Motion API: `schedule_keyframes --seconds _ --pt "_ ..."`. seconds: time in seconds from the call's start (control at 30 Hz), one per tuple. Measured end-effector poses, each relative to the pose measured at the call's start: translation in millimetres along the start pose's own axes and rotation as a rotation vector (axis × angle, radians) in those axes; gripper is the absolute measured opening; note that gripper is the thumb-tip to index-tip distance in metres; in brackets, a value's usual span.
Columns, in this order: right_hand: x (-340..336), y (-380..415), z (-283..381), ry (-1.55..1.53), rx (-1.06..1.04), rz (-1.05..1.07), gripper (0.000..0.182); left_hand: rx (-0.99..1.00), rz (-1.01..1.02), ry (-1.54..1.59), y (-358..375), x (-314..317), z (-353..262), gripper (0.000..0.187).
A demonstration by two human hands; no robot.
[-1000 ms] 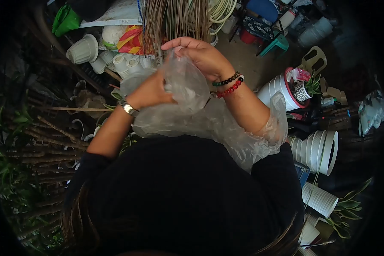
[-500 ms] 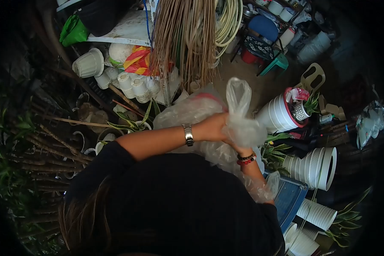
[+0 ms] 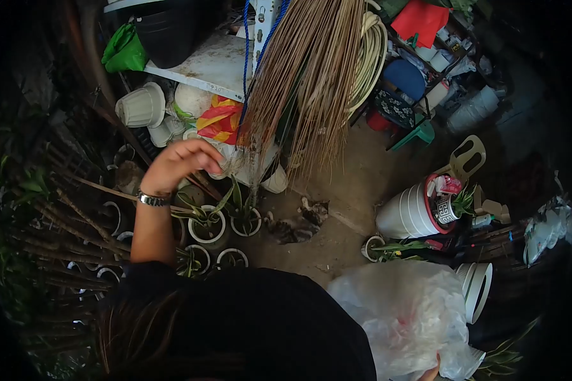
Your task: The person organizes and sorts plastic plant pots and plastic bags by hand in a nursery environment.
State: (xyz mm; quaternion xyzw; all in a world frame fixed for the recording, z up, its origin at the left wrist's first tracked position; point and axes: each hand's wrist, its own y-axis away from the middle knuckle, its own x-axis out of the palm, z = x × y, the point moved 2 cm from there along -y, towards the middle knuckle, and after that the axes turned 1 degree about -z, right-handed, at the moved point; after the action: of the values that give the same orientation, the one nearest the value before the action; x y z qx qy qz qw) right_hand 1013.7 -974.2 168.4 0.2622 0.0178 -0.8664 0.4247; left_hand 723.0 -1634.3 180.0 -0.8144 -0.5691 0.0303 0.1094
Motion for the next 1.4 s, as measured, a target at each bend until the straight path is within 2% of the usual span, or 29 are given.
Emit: schedule_keyframes --seconds 0.1,0.2,0.43,0.53,0.63,0.73,0.8,0.83,0.9,0.93,1.0,1.03,1.1,1.13,1.17,1.2,1.27,1.3,1.37,1.4 --pt "-3.5 3.3 -18.4 -0.087 0.117 -0.159 0.104 0.149 -0.618 0.245 8.5 -80.4 23.4 0.021" --pt "39.4 -20.1 -37.1 -0.175 0.198 -0.189 0.102 0.222 -0.843 0.321 5.0 -129.8 36.9 0.019" --pt "152.3 -77.3 -63.5 -0.314 0.328 -0.104 0.099 0.293 -1.014 0.392 -37.0 -192.4 34.1 0.014" --pt "166.5 -86.2 -68.7 -0.336 0.354 -0.099 0.097 0.256 -0.994 0.313 -60.4 -211.0 23.8 0.013" --pt "168.4 -89.9 -72.2 -0.349 0.361 -0.098 0.096 0.226 -1.117 0.015 -83.6 -227.5 5.0 0.015" --pt "163.6 -88.4 -76.7 -0.354 0.366 -0.108 0.094 0.369 -1.306 -0.350 -122.0 -281.3 1.6 0.029" --pt "160.1 -86.9 -80.5 -0.358 0.371 -0.115 0.093 0.272 -1.584 -0.502 -132.1 -276.5 -35.0 0.052" --pt "159.4 -86.9 -80.7 -0.363 0.372 -0.117 0.092 0.271 -1.579 -0.502 -139.7 -277.1 -48.7 0.052" --pt "157.4 -85.7 -83.0 -0.377 0.375 -0.125 0.091 0.130 -1.791 -0.422 -152.5 -280.7 -68.6 0.080" --pt "156.5 -84.7 -84.9 -0.388 0.379 -0.133 0.091 0.135 -1.780 -0.421 -159.0 -281.8 -76.6 0.080" --pt "153.0 -82.4 -88.0 -0.403 0.385 -0.149 0.090 -0.102 -1.732 -0.409 -168.7 -292.6 -83.3 0.097" --pt "150.8 -81.6 -88.8 -0.412 0.383 -0.156 0.089 -0.140 -1.685 -0.355 -175.4 -309.3 -78.1 0.103" --pt "147.3 -80.3 -91.7 -0.420 0.390 -0.170 0.088 -0.030 -1.513 -0.226 -178.9 -348.5 -63.9 0.093" --pt "144.3 -79.8 -93.9 -0.426 0.392 -0.177 0.088 -0.004 -1.398 -0.156 -175.3 -350.0 -66.1 0.089" --pt "142.6 -79.9 -93.8 -0.431 0.391 -0.180 0.087 0.025 -1.399 -0.128 -165.2 -349.6 -61.9 0.079" --pt "139.2 -79.5 -97.6 -0.429 0.403 -0.187 0.087 0.000 -1.306 -0.145 -150.5 -343.9 -62.5 0.069" --pt "134.9 -79.8 -99.0 -0.432 0.406 -0.197 0.086 -0.016 -1.339 -0.037 -127.5 -348.1 -45.7 0.055" --pt "133.0 -80.1 -99.1 -0.428 0.401 -0.204 0.085 -0.028 -1.348 -0.040 -115.1 -342.8 -39.0 0.055" --pt "125.9 -80.7 -100.5 -0.434 0.405 -0.221 0.084 0.178 -1.381 -0.056 -95.0 -324.6 -33.0 0.044" --pt "123.0 -80.9 -101.5 -0.437 0.407 -0.228 0.083 0.176 -1.388 -0.056 -89.3 -319.5 -29.2 0.044"
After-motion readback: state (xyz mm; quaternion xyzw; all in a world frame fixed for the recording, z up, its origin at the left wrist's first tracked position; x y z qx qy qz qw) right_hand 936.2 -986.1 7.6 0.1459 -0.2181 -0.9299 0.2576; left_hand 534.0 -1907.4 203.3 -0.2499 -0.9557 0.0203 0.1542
